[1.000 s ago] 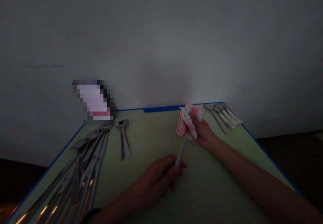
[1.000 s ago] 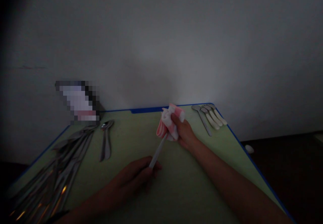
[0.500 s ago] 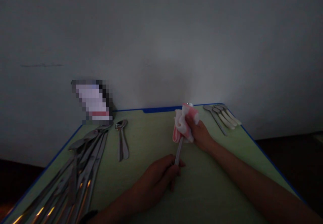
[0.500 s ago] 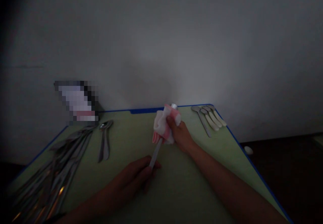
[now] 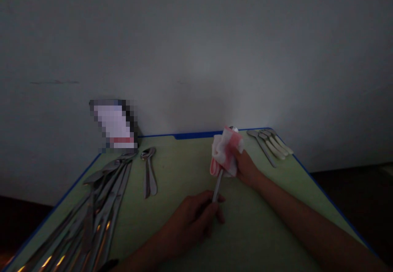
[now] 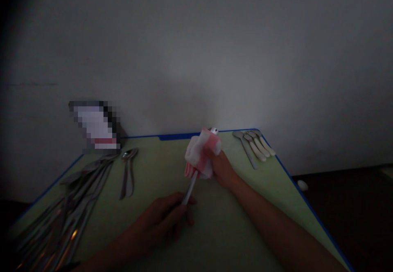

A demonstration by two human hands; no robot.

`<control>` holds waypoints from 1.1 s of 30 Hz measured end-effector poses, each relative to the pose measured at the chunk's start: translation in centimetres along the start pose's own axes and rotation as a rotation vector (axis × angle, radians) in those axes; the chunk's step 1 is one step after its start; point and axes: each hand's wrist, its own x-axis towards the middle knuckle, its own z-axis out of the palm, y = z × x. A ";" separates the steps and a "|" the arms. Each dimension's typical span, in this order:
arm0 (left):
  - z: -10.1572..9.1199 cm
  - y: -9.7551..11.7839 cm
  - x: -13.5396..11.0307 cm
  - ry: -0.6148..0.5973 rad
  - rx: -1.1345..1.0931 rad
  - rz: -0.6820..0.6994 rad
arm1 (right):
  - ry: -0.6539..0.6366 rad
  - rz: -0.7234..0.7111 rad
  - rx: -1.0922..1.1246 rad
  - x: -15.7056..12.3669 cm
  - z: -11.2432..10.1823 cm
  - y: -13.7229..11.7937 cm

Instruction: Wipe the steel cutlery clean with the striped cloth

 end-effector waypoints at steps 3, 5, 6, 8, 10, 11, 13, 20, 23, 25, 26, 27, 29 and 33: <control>0.1 -0.3 0.1 -0.004 -0.014 0.002 | -0.052 -0.044 -0.115 -0.2 0.0 -0.1; 0.1 -0.4 0.0 0.021 -0.038 0.001 | -0.058 -0.047 -0.178 -0.2 0.0 -0.1; 0.1 -0.4 0.0 0.037 -0.059 0.000 | -0.062 -0.050 -0.194 -0.3 0.0 -0.2; 0.0 -0.3 0.0 0.045 -0.107 0.004 | -0.087 -0.053 -0.206 -0.4 0.0 -0.4; 0.0 -0.3 0.1 0.029 -0.142 0.001 | -0.143 -0.041 -0.223 -0.6 0.0 -0.7; 0.0 -0.3 0.1 0.020 -0.148 -0.010 | -0.179 -0.031 -0.241 -0.7 0.0 -0.9; -0.1 -0.3 0.3 0.016 -0.133 -0.047 | -0.240 -0.012 -0.292 -0.9 0.1 -1.0; -0.5 -0.4 0.7 0.015 -0.063 -0.082 | 0.104 0.075 0.016 0.1 0.0 0.0; -0.4 -0.5 0.7 0.053 -0.090 -0.068 | 0.238 0.073 0.185 0.7 -0.1 0.2; -0.3 -0.5 0.6 0.046 -0.116 -0.066 | 0.263 0.047 0.231 0.9 -0.1 0.1; -0.2 -0.4 0.6 0.040 -0.126 -0.064 | 0.257 0.036 0.237 0.9 0.0 0.0; -0.2 -0.4 0.5 0.037 -0.137 -0.058 | 0.241 0.022 0.233 0.9 0.0 0.0; -0.2 -0.2 0.5 0.046 -0.158 -0.054 | 0.186 0.005 0.201 0.8 0.1 -0.1; -0.6 -0.3 0.7 0.088 -0.191 -0.083 | 0.068 -0.028 0.078 0.3 0.4 0.0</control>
